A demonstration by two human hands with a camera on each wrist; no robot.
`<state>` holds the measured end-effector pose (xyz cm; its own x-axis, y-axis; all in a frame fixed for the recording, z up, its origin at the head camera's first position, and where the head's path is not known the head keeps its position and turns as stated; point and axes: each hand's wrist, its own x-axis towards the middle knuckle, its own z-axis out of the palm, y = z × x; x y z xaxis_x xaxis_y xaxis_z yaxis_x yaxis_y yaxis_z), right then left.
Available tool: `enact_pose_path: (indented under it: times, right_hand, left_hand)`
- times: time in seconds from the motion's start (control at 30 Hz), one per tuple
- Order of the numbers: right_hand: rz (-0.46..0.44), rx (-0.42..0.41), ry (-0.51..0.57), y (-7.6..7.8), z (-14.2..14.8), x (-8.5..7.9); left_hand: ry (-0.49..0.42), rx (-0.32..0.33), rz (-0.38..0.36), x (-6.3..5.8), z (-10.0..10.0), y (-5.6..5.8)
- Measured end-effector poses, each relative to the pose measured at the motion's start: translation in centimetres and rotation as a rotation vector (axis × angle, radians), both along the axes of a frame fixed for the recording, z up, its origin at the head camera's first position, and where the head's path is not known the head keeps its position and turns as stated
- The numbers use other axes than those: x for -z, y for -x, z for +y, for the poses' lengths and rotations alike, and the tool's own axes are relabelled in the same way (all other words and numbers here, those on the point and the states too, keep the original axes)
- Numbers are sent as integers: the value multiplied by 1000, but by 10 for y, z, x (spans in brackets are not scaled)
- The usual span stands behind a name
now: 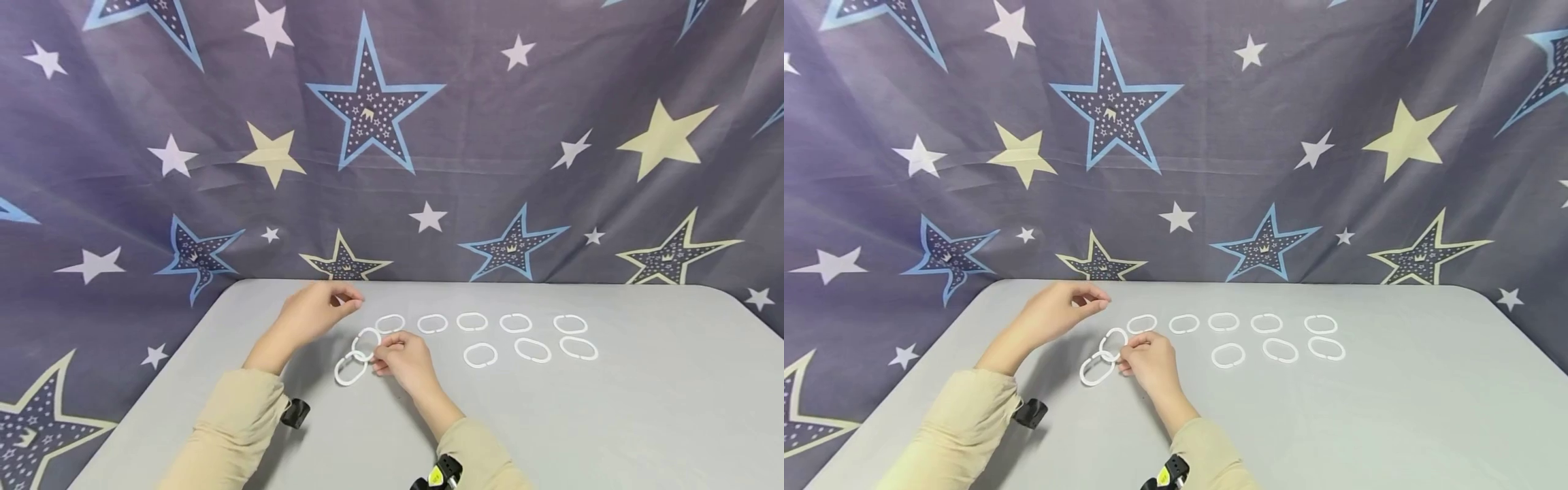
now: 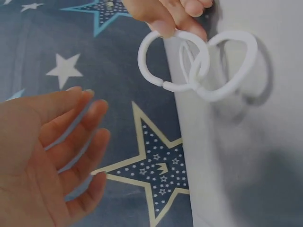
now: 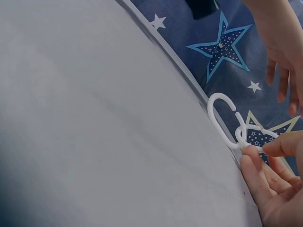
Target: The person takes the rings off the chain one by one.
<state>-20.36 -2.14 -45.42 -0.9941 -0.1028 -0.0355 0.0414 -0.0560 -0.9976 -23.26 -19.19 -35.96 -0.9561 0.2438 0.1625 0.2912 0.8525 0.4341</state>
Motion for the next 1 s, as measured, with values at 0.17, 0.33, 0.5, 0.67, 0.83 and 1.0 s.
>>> enact_pose_path:
  times: [0.17,0.33,0.5,0.67,0.83,1.0]
  right_hand:
    - [2,0,8,-2,0,-2]
    - [9,1,11,-3,-1,-3]
    - [3,5,9,-1,-1,-3]
    - [5,4,11,1,0,-4]
    - [8,9,3,0,1,-6]
    - [2,2,-2,-3,2,-5]
  left_hand:
    - [7,9,-7,4,-5,-14]
    - [6,4,-38,7,-10,-25]
    - [-14,-30,-81,12,-16,-33]
    - [-18,-50,-99,15,-20,-34]
    - [-22,-19,-152,16,-25,-37]
    - [-17,-4,-213,20,-31,-43]
